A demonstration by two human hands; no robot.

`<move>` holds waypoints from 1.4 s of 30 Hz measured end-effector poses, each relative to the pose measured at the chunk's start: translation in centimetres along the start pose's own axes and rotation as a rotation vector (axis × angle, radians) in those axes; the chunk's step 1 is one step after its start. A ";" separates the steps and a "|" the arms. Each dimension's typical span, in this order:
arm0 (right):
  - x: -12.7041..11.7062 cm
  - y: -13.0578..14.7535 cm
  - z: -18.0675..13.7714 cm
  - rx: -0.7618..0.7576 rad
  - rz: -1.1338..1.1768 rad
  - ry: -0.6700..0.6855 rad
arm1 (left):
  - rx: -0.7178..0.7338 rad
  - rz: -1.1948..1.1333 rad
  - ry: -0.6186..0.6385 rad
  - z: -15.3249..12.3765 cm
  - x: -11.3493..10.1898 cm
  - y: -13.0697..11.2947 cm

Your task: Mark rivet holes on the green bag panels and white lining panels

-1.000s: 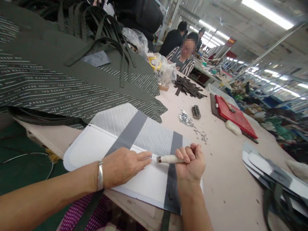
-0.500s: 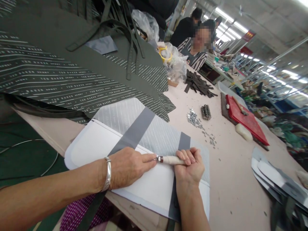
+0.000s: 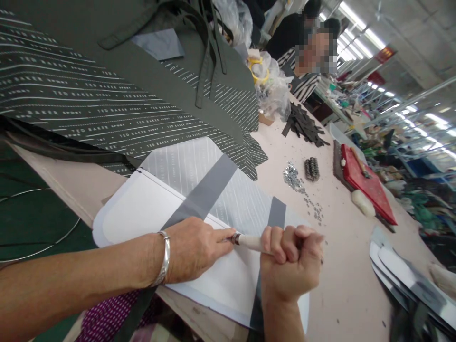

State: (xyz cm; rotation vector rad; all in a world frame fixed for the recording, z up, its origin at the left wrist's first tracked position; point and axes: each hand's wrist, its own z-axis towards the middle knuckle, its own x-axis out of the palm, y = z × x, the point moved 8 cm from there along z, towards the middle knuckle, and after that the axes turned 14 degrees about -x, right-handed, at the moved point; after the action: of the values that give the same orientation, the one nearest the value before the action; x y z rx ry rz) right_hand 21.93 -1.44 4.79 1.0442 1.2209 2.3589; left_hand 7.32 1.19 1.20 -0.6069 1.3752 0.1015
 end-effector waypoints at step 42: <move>13.3 -3.2 -2.3 -0.135 -0.772 1.024 | -0.090 -0.186 -0.071 0.3 0.4 1.3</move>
State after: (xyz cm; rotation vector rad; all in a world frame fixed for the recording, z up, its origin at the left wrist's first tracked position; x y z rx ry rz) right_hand 10.82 6.31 7.63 -0.7218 1.3365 2.2058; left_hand 7.12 2.35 0.40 -0.7966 1.2452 0.0353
